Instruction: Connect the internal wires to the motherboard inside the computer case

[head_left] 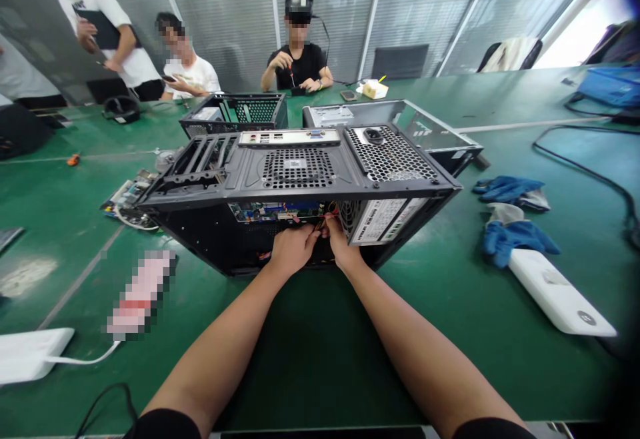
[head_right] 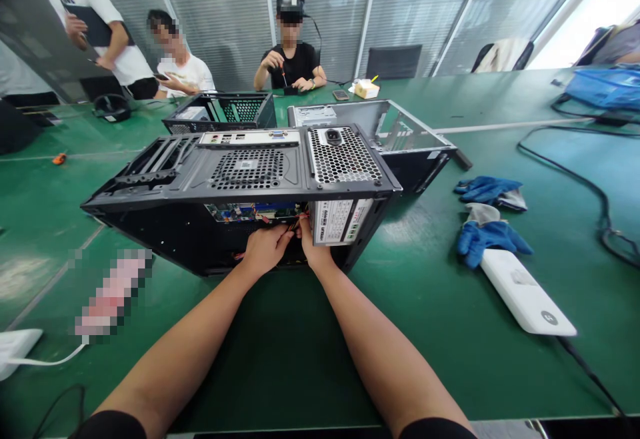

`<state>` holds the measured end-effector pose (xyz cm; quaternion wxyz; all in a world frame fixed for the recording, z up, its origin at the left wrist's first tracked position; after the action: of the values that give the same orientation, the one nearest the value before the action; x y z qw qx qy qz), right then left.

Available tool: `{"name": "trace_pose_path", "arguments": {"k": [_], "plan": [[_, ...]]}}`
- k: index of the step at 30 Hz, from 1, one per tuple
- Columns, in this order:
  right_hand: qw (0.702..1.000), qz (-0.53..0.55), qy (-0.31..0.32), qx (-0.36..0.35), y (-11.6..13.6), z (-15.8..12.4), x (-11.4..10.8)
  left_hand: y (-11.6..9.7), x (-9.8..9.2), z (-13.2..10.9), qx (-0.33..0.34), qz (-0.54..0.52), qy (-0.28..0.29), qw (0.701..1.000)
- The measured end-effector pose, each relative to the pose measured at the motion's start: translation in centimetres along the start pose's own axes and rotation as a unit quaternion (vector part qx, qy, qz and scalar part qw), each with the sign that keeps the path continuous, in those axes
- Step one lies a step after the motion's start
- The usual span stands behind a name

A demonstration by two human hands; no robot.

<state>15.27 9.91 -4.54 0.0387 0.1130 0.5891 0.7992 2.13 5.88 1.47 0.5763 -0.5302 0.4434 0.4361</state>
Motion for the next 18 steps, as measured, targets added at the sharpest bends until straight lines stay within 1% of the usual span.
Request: {"name": "trace_pose_path", "arguments": {"k": [9,18], "plan": [[1.000,0.017,-0.010,0.017,-0.26,-0.09,0.03,0.25,0.02,0.02,-0.005,0.005,-0.013,1.000],[0.999,0.003,-0.019,0.025,0.18,-0.05,-0.14,-0.26,-0.19,-0.26,-0.003,0.037,-0.013,0.999]]}}
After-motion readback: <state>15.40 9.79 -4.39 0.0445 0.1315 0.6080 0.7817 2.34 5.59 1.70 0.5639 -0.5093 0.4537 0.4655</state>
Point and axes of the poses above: each hand's wrist, its own z-axis towards the middle knuckle, its own x-axis out of the palm, y = z × x, the point moved 8 cm from there along z, towards the middle knuckle, and after that the axes turned 10 degrees about -x, right-handed, at the moved point
